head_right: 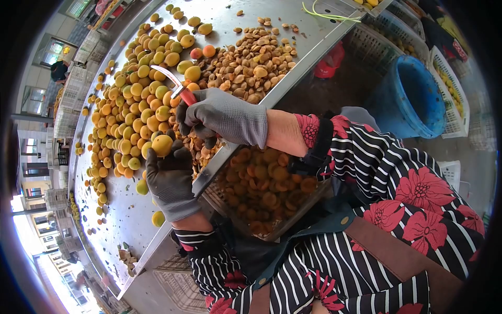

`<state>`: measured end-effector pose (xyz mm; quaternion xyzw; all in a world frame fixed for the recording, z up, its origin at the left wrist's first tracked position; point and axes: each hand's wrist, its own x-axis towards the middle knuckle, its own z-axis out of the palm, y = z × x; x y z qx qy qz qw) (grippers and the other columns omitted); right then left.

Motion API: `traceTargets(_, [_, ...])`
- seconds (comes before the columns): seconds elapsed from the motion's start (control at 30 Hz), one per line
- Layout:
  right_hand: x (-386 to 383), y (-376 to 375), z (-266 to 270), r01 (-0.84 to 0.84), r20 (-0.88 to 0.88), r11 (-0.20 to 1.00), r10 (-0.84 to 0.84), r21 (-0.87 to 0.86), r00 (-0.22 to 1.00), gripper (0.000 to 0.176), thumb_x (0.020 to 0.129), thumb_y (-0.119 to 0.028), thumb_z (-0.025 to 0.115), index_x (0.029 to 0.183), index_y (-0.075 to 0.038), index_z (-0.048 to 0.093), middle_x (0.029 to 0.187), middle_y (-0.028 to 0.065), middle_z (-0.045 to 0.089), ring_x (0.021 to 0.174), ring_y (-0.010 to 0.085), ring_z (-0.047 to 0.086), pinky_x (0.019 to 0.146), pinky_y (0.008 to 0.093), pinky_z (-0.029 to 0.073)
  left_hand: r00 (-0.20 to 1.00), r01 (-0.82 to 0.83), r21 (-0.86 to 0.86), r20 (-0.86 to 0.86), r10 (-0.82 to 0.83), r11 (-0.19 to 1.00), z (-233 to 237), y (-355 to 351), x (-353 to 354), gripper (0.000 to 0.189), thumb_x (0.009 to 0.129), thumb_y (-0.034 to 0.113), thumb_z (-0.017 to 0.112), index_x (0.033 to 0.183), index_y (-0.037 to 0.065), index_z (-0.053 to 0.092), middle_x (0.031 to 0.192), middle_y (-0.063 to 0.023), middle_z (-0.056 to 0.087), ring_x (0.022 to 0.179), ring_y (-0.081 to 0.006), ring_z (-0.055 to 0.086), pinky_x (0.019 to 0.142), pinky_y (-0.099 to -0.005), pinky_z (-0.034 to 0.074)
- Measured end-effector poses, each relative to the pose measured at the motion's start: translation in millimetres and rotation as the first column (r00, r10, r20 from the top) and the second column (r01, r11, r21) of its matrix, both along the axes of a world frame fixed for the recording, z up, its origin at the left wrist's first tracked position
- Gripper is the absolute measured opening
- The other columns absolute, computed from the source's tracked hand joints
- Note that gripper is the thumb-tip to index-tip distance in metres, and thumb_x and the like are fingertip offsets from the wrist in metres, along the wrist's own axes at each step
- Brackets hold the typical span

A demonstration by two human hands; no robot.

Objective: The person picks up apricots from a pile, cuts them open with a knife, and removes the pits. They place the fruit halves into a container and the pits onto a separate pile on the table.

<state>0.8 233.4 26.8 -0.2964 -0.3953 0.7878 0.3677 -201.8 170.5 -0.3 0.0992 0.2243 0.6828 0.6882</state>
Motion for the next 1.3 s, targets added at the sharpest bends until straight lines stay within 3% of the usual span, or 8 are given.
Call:
traceTargets(0.17, [-0.4,1.3,-4.6,-0.011,0.041,0.995,0.007,0.103,0.999,0.013,0.086,-0.006,0.055,0.098,-0.001,0.059,0.085,0.0083,0.065,0.05,0.0078,0.047,0.044,0.0207,0.034,1.0,-0.011,0.013,-0.016,0.011,1.0,2.9,-0.5,3.4,0.038,0.105,0.026,0.05,0.129,-0.003,0.053,0.121,-0.018,0.062,0.095,-0.0267,0.056,0.08,-0.0367,0.05])
traceTargets(0.23, [-2.3,-0.6,0.9,0.021,0.007,0.999,-0.02,-0.033,1.0,0.013,0.086,-0.006,0.055,0.098,-0.001,0.059,0.085,0.0086,0.065,0.05,0.0077,0.047,0.045,0.0209,0.035,0.997,-0.035,0.0,-0.064,0.034,0.999,4.4,-0.7,4.4,0.036,0.106,0.026,0.05,0.128,-0.001,0.055,0.117,-0.015,0.064,0.092,-0.0248,0.057,0.08,-0.0359,0.049])
traceTargets(0.63, [-3.1,-4.6,9.0,0.019,0.032,0.999,-0.018,-0.043,0.999,0.013,0.086,-0.007,0.054,0.098,-0.003,0.058,0.086,0.007,0.065,0.052,0.0067,0.046,0.047,0.0213,0.035,0.998,-0.018,0.043,-0.055,0.02,0.999,2.7,-1.2,3.2,0.036,0.106,0.026,0.049,0.129,-0.001,0.054,0.117,-0.0149,0.064,0.093,-0.0247,0.057,0.079,-0.0361,0.049])
traceTargets(0.77, [-4.2,-3.7,6.3,0.04,0.031,0.998,-0.039,-0.041,0.999,0.013,0.086,-0.007,0.054,0.097,-0.002,0.058,0.086,0.0071,0.065,0.052,0.0062,0.046,0.047,0.0207,0.035,1.0,-0.009,0.078,-0.027,0.011,0.997,2.0,-2.1,2.3,0.039,0.106,0.027,0.048,0.126,-0.005,0.052,0.119,-0.0203,0.062,0.098,-0.0297,0.059,0.081,-0.0382,0.05])
traceTargets(0.83, [-2.0,0.4,-1.9,-0.018,0.007,1.0,0.018,-0.005,1.0,0.024,0.087,-0.013,0.059,0.106,0.001,0.062,0.086,0.0074,0.064,0.057,0.0106,0.054,0.056,0.0274,0.05,0.999,-0.012,0.084,-0.046,0.016,0.996,2.8,-2.9,3.0,0.039,0.106,0.028,0.048,0.126,-0.005,0.052,0.12,-0.0201,0.062,0.098,-0.0296,0.059,0.082,-0.0384,0.05])
traceTargets(1.13, [-2.6,-0.8,0.1,0.028,0.087,0.999,-0.031,0.027,0.996,0.022,0.087,-0.014,0.06,0.102,0.001,0.064,0.08,0.0052,0.06,0.057,0.0104,0.054,0.055,0.0269,0.047,0.973,-0.048,0.13,-0.22,0.076,0.99,13.3,-4.3,16.2,0.042,0.104,0.022,0.051,0.14,0.001,0.049,0.125,-0.0147,0.062,0.097,-0.0227,0.058,0.083,-0.0358,0.049])
traceTargets(1.27, [-1.5,-0.7,1.6,0.004,0.027,1.0,-0.005,0.011,1.0,0.019,0.086,-0.012,0.059,0.101,0.001,0.063,0.08,0.0055,0.06,0.055,0.0097,0.051,0.054,0.0273,0.047,0.941,-0.08,0.154,-0.314,0.126,0.985,18.4,-7.0,21.5,0.044,0.103,0.018,0.051,0.144,0.001,0.046,0.133,-0.0175,0.058,0.109,-0.025,0.058,0.093,-0.0385,0.05])
traceTargets(1.3, [-1.9,-1.8,4.1,0.005,0.023,1.0,-0.005,-0.015,1.0,0.015,0.086,-0.009,0.057,0.098,-0.001,0.061,0.082,0.0055,0.062,0.054,0.008,0.049,0.051,0.0236,0.041,0.935,-0.094,0.153,-0.325,0.14,0.984,19.6,-6.6,22.7,0.045,0.103,0.018,0.051,0.144,0.001,0.045,0.135,-0.0183,0.057,0.114,-0.0257,0.058,0.097,-0.0392,0.049])
